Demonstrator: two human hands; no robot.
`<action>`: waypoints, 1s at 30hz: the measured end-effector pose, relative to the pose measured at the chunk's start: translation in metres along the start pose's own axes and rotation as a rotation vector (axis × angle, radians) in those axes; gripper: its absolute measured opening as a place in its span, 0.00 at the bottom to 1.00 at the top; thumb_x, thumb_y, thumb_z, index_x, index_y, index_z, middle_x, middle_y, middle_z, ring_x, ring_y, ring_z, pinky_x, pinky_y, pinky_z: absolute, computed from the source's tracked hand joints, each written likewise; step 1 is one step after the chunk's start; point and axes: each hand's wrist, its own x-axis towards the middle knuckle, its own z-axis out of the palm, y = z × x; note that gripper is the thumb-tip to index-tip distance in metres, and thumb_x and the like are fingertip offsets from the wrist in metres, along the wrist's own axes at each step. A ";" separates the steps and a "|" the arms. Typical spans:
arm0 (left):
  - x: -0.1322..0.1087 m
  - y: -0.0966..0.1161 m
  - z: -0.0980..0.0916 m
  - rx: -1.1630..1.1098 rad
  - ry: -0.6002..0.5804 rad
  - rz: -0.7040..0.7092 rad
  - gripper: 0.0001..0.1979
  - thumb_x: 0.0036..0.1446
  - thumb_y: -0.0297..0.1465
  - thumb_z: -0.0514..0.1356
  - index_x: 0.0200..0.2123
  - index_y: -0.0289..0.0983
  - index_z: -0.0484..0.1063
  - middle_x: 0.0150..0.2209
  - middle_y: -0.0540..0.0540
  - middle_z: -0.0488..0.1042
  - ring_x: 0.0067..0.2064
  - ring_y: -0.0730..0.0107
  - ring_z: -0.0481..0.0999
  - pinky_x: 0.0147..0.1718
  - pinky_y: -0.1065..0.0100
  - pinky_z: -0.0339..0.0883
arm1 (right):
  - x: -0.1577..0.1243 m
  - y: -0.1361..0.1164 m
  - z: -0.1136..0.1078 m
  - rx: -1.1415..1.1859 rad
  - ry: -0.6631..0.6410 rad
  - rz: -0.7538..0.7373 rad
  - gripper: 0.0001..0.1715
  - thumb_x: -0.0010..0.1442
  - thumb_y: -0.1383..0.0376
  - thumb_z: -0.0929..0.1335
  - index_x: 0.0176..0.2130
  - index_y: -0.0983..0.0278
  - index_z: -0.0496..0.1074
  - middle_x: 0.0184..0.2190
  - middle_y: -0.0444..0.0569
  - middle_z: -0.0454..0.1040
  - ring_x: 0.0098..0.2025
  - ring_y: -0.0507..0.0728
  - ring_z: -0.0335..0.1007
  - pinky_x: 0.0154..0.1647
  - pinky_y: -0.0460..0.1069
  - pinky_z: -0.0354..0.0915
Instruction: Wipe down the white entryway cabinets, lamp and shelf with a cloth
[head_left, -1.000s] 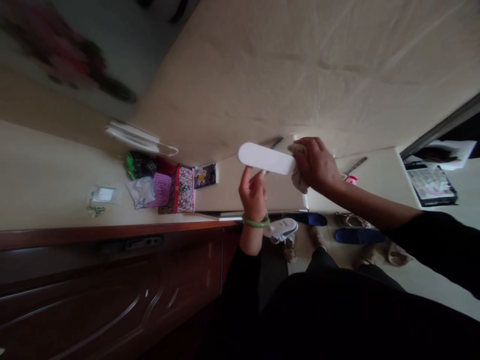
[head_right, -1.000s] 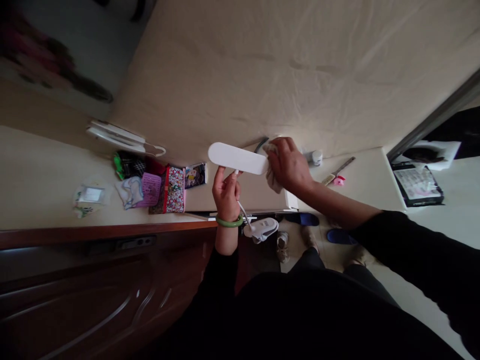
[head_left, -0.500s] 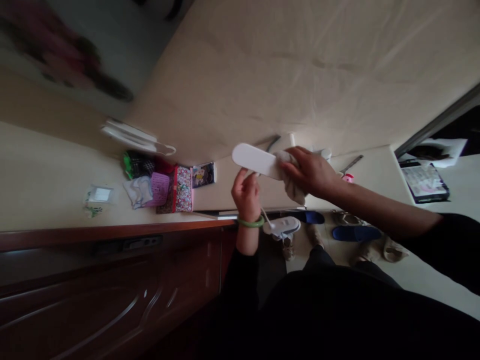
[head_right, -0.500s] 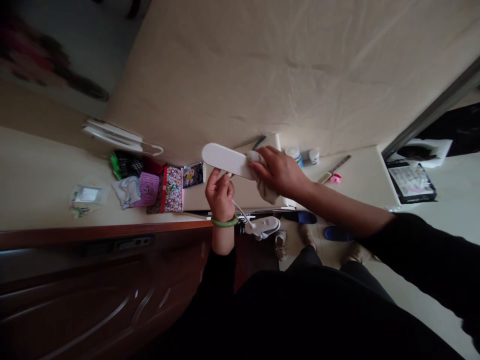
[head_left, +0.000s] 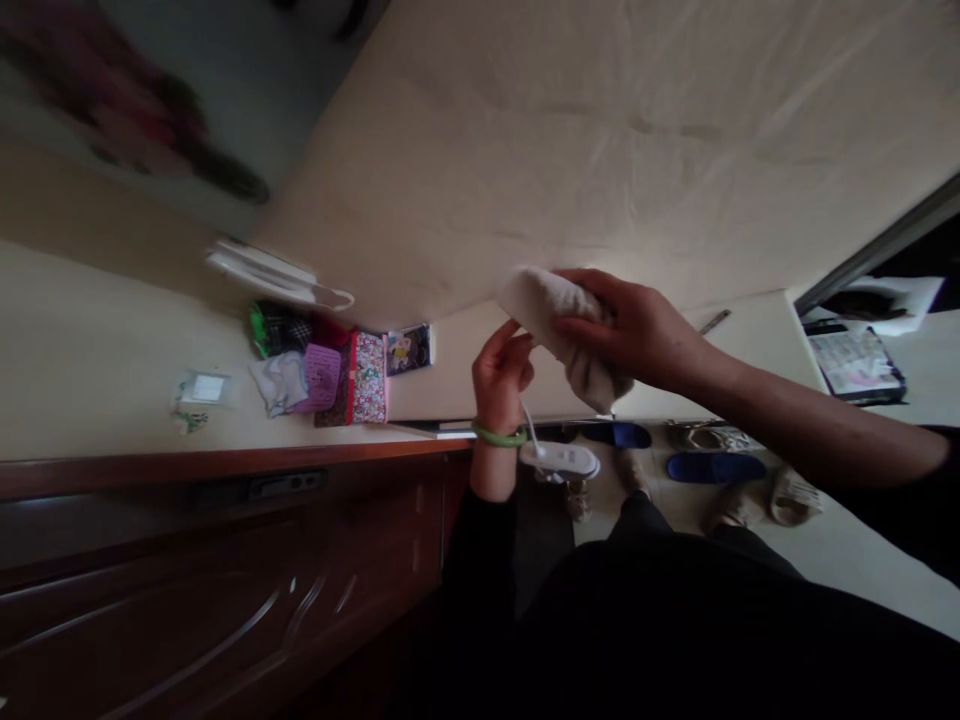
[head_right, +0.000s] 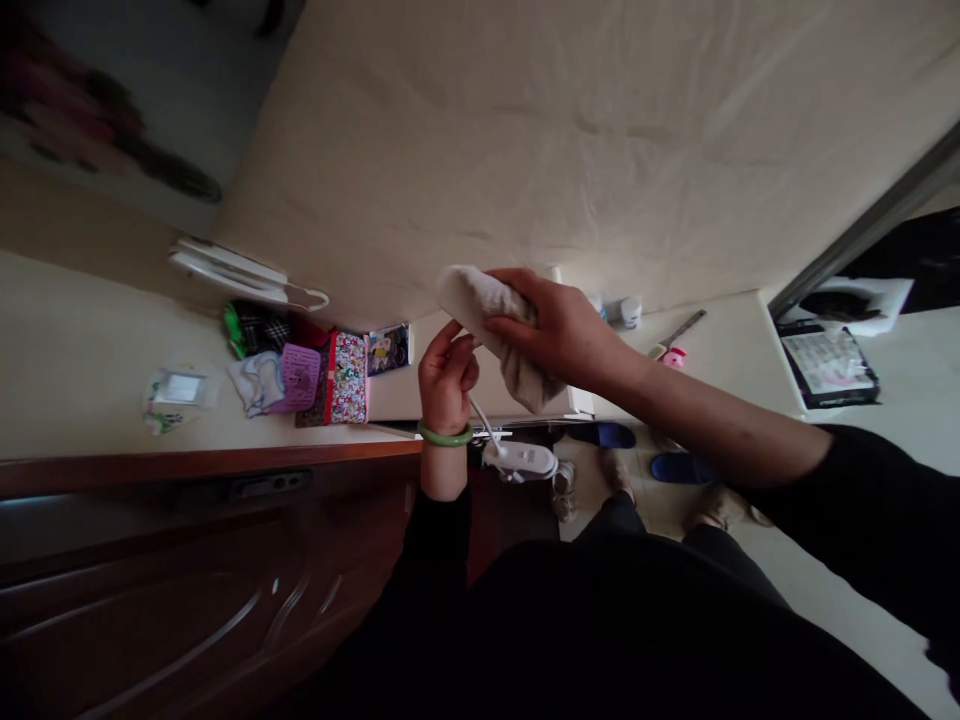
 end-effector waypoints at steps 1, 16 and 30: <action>-0.001 -0.001 0.001 0.022 0.008 -0.012 0.22 0.54 0.40 0.81 0.50 0.39 0.88 0.34 0.48 0.85 0.20 0.86 0.51 0.19 0.74 0.43 | -0.006 0.010 0.002 -0.032 0.013 0.041 0.37 0.66 0.44 0.72 0.64 0.62 0.79 0.51 0.56 0.84 0.51 0.67 0.82 0.57 0.64 0.79; -0.003 -0.015 0.020 0.086 -0.075 0.062 0.27 0.63 0.52 0.74 0.28 0.39 0.69 0.17 0.60 0.59 0.17 0.83 0.53 0.16 0.74 0.45 | 0.002 0.027 0.029 -0.462 0.010 -0.509 0.34 0.80 0.58 0.60 0.77 0.65 0.67 0.80 0.57 0.57 0.80 0.68 0.60 0.80 0.70 0.63; 0.007 -0.005 0.017 0.073 0.058 0.105 0.16 0.64 0.46 0.75 0.47 0.41 0.87 0.18 0.57 0.64 0.18 0.82 0.50 0.17 0.72 0.43 | 0.014 0.034 0.029 -0.473 -0.036 -0.642 0.33 0.81 0.65 0.56 0.79 0.64 0.63 0.80 0.54 0.56 0.80 0.63 0.61 0.80 0.67 0.64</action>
